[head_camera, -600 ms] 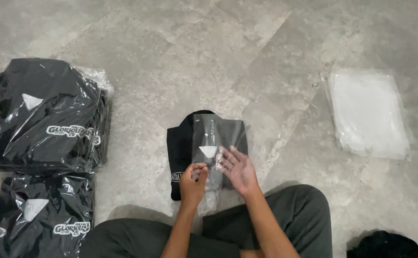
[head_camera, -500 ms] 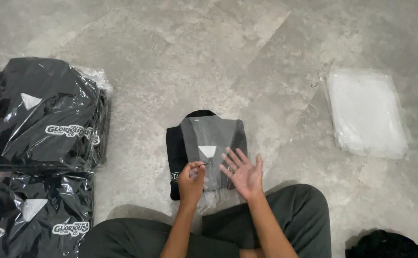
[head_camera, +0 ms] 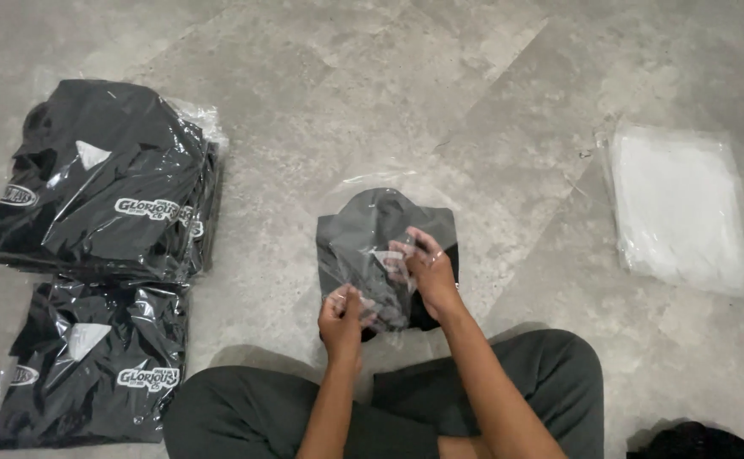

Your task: The person sits on the floor and repeatedly folds black polo shirts, places them into clear plastic bags, and stacks the packaged items. The process is repeated for multiple shirts throughout the clip.

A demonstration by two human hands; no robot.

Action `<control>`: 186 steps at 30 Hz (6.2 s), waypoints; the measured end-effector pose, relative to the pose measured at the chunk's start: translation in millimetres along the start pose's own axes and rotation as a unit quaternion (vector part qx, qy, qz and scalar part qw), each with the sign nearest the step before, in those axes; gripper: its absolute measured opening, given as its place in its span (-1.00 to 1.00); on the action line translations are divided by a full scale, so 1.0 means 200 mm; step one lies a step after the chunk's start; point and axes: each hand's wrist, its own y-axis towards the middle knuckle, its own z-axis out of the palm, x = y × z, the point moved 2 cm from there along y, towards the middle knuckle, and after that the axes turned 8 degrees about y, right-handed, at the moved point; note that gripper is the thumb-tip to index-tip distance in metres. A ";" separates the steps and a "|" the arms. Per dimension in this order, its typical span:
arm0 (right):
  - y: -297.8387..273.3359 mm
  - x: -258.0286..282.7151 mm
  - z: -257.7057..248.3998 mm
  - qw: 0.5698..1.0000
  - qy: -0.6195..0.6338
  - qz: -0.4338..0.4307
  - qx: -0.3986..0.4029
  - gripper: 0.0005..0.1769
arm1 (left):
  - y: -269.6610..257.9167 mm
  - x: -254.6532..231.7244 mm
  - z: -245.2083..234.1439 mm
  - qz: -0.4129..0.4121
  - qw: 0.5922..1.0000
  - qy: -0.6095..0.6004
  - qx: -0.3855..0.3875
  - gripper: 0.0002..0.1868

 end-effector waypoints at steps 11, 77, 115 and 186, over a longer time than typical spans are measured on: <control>0.33 0.17 0.33 0.876 -0.322 0.210 0.293 -0.47 | -0.39 -0.17 -0.16 -0.060 0.949 0.254 0.177 -0.58; -0.32 0.26 -0.49 0.919 0.092 0.007 -0.384 0.08 | 0.40 -0.19 -0.31 0.218 0.691 0.680 -0.113 -0.29; 0.51 0.61 -0.53 0.700 -0.664 0.106 0.242 -0.30 | 0.46 -0.26 -0.19 0.160 0.697 0.683 -0.144 -0.07; 0.16 0.59 -0.56 0.638 -0.763 0.076 0.069 0.22 | 0.28 -0.18 0.02 0.329 0.563 0.754 0.077 -0.10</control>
